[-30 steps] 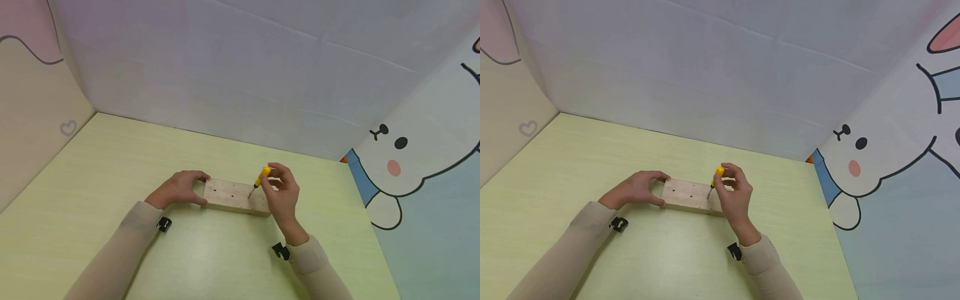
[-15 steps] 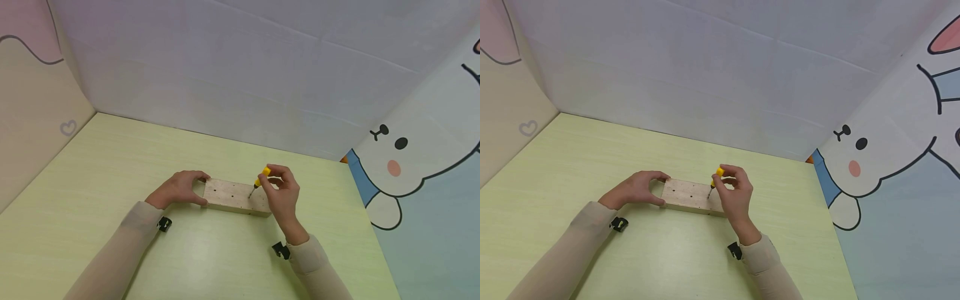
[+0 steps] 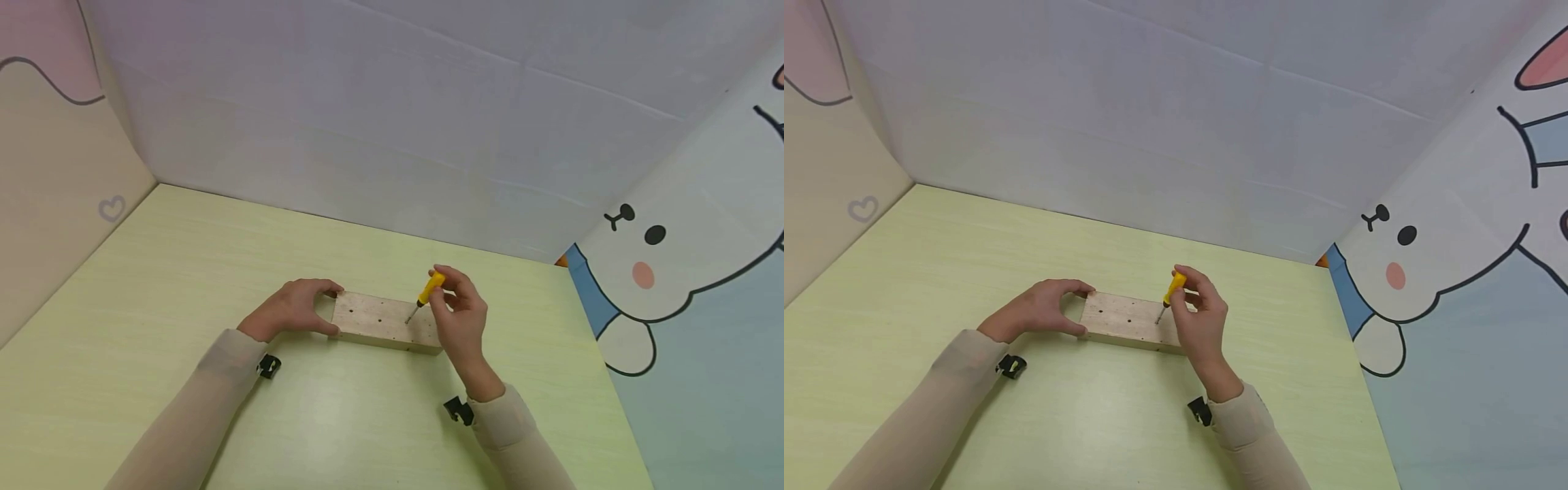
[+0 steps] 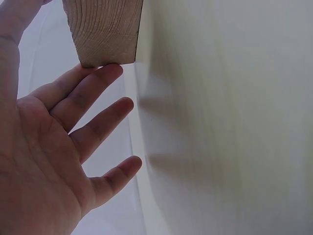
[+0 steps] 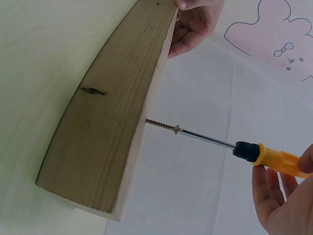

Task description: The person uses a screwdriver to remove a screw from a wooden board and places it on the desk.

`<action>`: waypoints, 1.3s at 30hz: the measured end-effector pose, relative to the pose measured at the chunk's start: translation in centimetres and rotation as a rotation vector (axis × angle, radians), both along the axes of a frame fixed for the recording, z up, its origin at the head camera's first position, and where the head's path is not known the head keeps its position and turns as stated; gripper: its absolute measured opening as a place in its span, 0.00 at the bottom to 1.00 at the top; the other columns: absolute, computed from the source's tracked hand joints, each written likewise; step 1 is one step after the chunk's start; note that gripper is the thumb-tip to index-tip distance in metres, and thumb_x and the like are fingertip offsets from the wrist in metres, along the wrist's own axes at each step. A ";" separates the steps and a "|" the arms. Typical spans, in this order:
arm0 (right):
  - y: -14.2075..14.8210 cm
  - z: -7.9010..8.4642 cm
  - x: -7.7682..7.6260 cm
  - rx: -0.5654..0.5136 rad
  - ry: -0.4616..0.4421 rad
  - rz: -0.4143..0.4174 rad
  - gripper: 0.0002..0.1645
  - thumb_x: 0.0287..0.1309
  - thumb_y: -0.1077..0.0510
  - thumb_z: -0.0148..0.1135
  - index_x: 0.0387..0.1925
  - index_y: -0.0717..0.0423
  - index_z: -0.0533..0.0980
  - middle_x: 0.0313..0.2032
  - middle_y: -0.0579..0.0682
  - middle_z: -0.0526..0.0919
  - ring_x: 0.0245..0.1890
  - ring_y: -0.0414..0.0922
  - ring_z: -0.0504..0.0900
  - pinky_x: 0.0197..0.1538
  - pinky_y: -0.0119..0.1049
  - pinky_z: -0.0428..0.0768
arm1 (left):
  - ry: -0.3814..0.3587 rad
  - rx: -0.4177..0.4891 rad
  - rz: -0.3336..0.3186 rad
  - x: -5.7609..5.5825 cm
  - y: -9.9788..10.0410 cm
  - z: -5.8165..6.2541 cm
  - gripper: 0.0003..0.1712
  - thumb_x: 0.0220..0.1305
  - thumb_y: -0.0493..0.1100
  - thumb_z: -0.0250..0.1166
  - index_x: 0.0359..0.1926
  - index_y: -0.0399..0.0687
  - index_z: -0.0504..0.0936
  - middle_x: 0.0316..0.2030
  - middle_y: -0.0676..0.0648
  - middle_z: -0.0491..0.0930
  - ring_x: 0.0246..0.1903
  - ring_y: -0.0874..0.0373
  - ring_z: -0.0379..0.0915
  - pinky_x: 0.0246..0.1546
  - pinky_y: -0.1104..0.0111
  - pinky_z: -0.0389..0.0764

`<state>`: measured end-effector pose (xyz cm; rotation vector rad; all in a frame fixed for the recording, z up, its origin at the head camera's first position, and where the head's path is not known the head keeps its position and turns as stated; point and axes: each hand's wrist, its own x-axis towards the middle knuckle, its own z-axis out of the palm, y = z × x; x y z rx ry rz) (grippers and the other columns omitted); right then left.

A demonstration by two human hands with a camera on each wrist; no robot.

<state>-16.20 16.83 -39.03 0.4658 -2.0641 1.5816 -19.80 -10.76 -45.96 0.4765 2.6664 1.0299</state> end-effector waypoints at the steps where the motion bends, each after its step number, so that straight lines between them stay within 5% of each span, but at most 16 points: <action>1: -0.1 0.3 0.2 0.004 0.000 0.000 0.16 0.56 0.77 0.54 0.46 0.71 0.78 0.42 0.67 0.80 0.37 0.40 0.77 0.39 0.25 0.80 | -0.001 0.001 0.000 0.0 0.0 0.0 0.42 0.38 0.57 0.78 0.59 0.59 0.76 0.54 0.53 0.79 0.58 0.52 0.71 0.58 0.52 0.71; 13: -0.3 1.1 0.9 -0.010 0.037 -0.031 0.16 0.51 0.77 0.62 0.45 0.72 0.78 0.33 0.65 0.76 0.34 0.35 0.78 0.36 0.23 0.81 | 0.002 0.000 0.005 0.1 0.1 0.0 0.42 0.38 0.57 0.78 0.59 0.59 0.76 0.54 0.52 0.79 0.57 0.52 0.71 0.58 0.52 0.71; 20: 0.8 -1.4 -0.5 -0.028 0.068 -0.026 0.14 0.56 0.72 0.61 0.46 0.65 0.78 0.38 0.60 0.80 0.36 0.35 0.79 0.36 0.25 0.80 | 0.007 -0.002 0.005 0.1 0.2 0.0 0.42 0.38 0.57 0.78 0.59 0.58 0.76 0.54 0.52 0.79 0.58 0.51 0.71 0.59 0.51 0.70; 26: 0.8 -1.2 -0.3 -0.023 0.065 -0.027 0.14 0.53 0.71 0.66 0.43 0.66 0.78 0.36 0.59 0.75 0.38 0.38 0.79 0.37 0.24 0.81 | 0.012 0.001 0.004 0.0 0.2 -0.1 0.42 0.38 0.57 0.78 0.59 0.59 0.76 0.54 0.52 0.79 0.57 0.52 0.71 0.58 0.52 0.71; 39: 0.7 -1.3 -0.3 -0.040 0.059 0.020 0.13 0.55 0.73 0.62 0.44 0.68 0.78 0.39 0.61 0.78 0.39 0.41 0.79 0.39 0.25 0.82 | 0.006 -0.006 0.005 0.1 0.1 0.0 0.42 0.38 0.57 0.78 0.59 0.59 0.76 0.54 0.52 0.79 0.57 0.51 0.72 0.58 0.52 0.71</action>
